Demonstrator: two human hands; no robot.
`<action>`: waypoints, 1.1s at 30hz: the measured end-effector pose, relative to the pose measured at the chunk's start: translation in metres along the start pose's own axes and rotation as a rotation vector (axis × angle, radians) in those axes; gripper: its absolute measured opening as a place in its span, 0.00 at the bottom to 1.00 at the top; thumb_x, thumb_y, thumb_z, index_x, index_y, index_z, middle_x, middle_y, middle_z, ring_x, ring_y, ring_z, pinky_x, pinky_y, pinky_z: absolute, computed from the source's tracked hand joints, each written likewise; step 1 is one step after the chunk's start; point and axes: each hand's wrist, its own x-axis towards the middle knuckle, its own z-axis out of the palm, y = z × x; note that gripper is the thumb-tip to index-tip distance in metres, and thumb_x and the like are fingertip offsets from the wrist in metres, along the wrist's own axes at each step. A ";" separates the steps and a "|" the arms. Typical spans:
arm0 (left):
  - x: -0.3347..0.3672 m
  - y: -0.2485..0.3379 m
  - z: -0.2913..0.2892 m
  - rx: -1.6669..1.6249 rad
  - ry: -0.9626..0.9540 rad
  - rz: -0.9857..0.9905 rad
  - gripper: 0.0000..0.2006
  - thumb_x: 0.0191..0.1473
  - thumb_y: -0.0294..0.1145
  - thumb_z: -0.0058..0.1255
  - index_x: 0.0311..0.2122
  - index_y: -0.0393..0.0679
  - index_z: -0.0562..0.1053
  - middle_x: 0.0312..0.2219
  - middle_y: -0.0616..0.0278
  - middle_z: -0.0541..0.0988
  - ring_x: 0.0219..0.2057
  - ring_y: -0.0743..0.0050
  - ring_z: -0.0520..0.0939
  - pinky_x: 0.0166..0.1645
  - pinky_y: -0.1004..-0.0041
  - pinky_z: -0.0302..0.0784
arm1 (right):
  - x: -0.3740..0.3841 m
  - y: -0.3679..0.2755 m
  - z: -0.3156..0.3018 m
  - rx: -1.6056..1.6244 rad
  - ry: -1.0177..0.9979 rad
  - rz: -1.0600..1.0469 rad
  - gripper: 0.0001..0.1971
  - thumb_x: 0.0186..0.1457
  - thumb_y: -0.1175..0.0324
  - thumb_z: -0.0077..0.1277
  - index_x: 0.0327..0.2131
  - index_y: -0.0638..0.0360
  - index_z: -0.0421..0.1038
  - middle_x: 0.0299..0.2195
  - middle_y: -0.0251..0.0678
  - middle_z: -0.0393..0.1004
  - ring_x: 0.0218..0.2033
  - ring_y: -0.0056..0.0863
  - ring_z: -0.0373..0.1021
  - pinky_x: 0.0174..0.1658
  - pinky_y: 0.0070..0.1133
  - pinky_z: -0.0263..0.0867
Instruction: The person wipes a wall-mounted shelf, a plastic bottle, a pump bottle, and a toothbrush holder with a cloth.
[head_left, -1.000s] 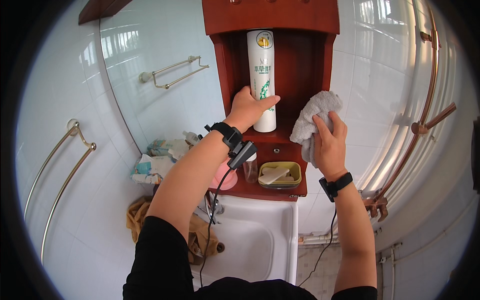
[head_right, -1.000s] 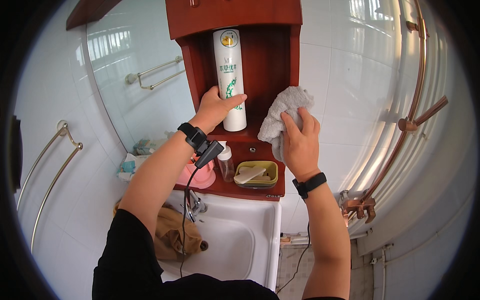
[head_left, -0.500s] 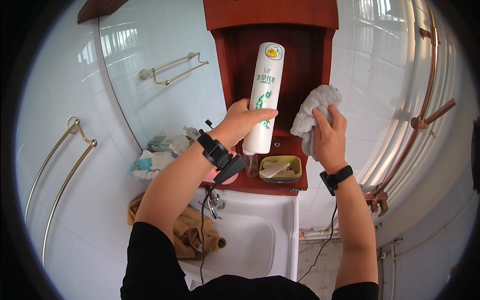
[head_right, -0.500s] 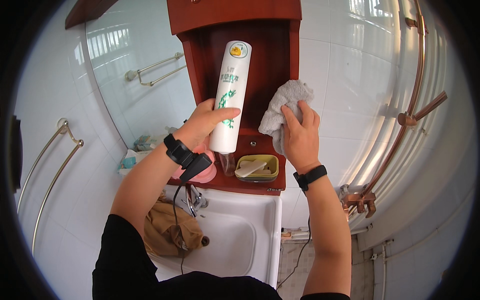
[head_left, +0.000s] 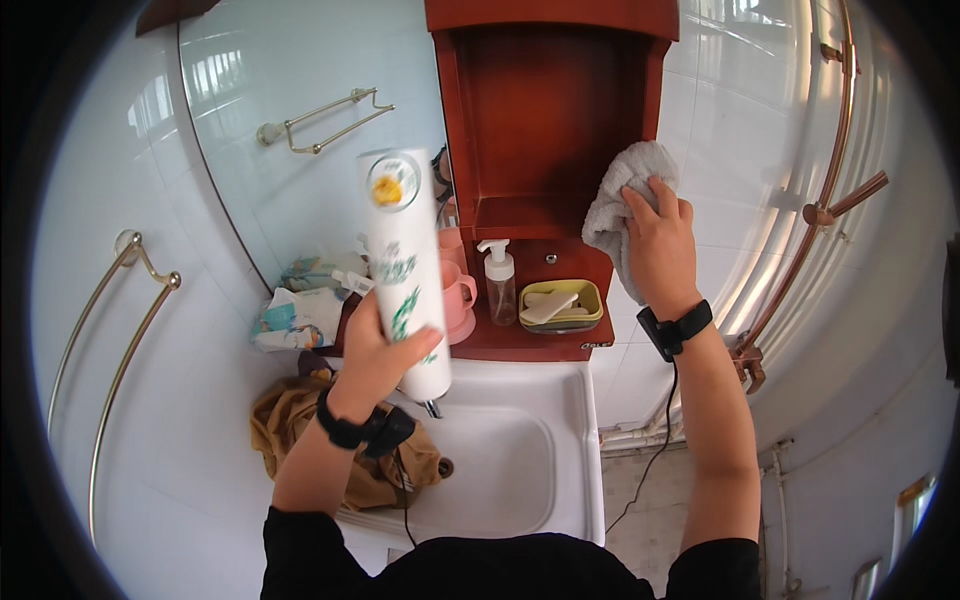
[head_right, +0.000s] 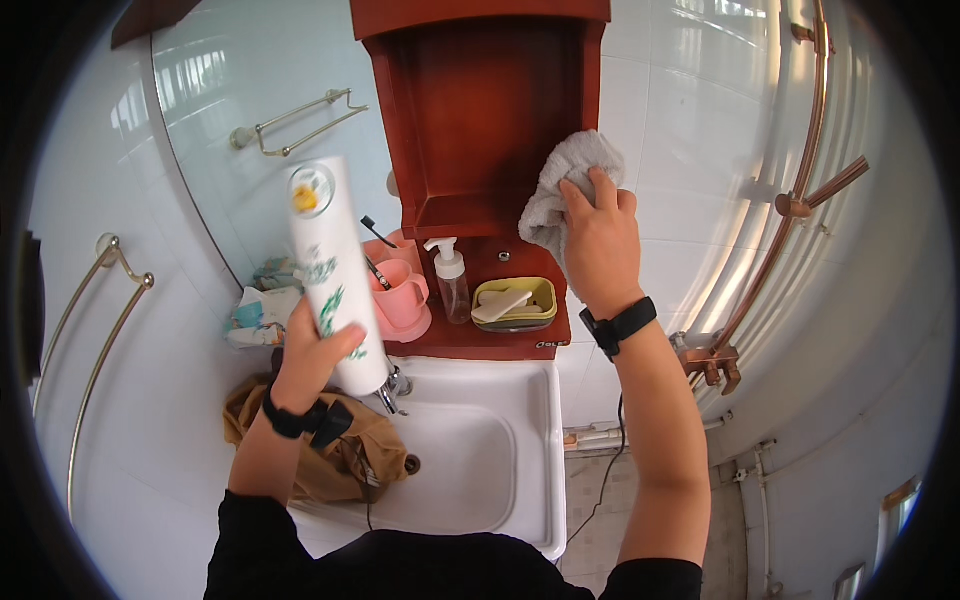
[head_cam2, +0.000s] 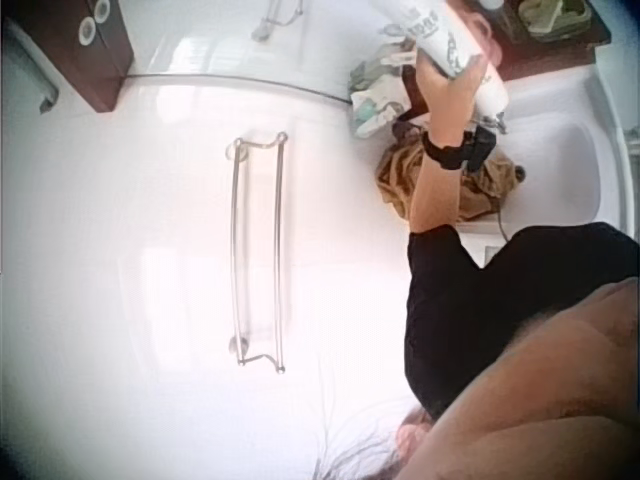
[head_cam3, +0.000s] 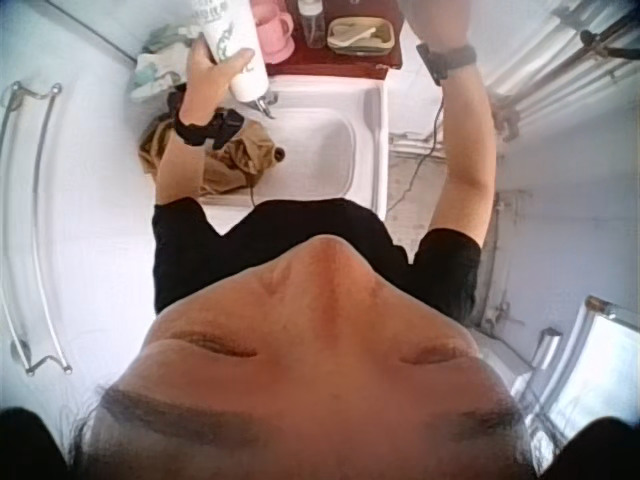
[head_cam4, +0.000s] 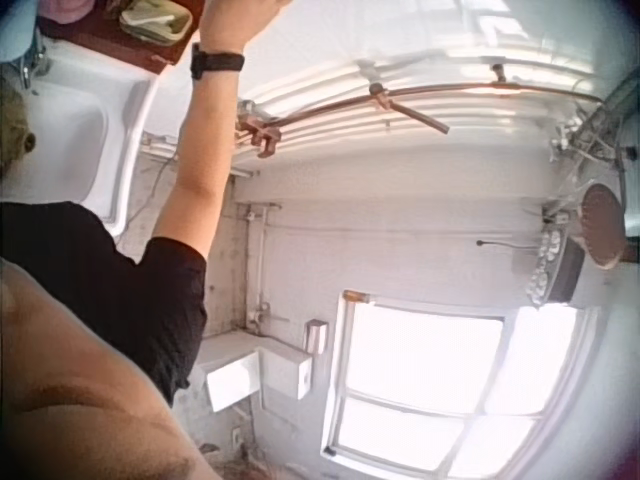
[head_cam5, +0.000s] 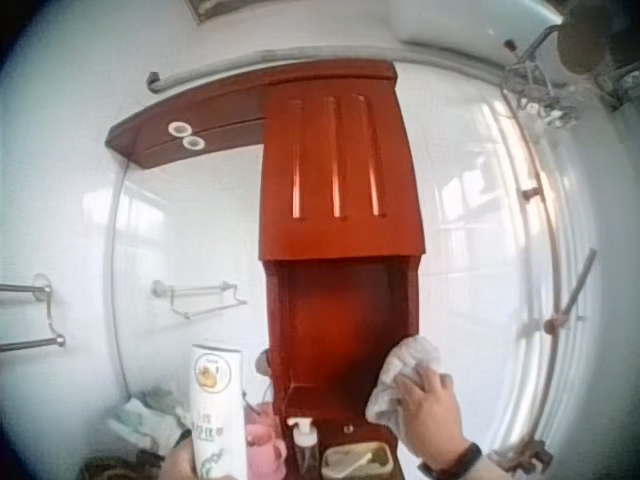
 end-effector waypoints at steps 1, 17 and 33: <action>-0.015 -0.005 -0.009 0.040 0.033 0.006 0.23 0.40 0.26 0.56 0.44 0.35 0.67 0.36 0.59 0.75 0.38 0.75 0.75 0.43 0.71 0.72 | -0.001 -0.006 -0.003 0.003 0.077 -0.028 0.19 0.43 0.79 0.51 0.43 0.55 0.71 0.48 0.43 0.65 0.42 0.46 0.63 0.45 0.31 0.65; -0.113 -0.029 -0.108 0.157 0.363 -0.026 0.29 0.30 0.24 0.57 0.44 0.36 0.66 0.35 0.60 0.73 0.35 0.73 0.76 0.42 0.72 0.71 | 0.064 -0.042 0.059 -0.116 -0.530 0.161 0.13 0.52 0.63 0.41 0.38 0.48 0.74 0.37 0.38 0.76 0.40 0.46 0.69 0.43 0.33 0.68; -0.129 -0.049 -0.135 0.120 0.421 -0.106 0.28 0.30 0.24 0.56 0.44 0.36 0.66 0.36 0.61 0.73 0.36 0.75 0.74 0.42 0.74 0.71 | 0.057 -0.111 0.091 -0.049 -0.324 0.034 0.13 0.49 0.60 0.42 0.32 0.54 0.74 0.31 0.39 0.76 0.37 0.43 0.69 0.39 0.34 0.67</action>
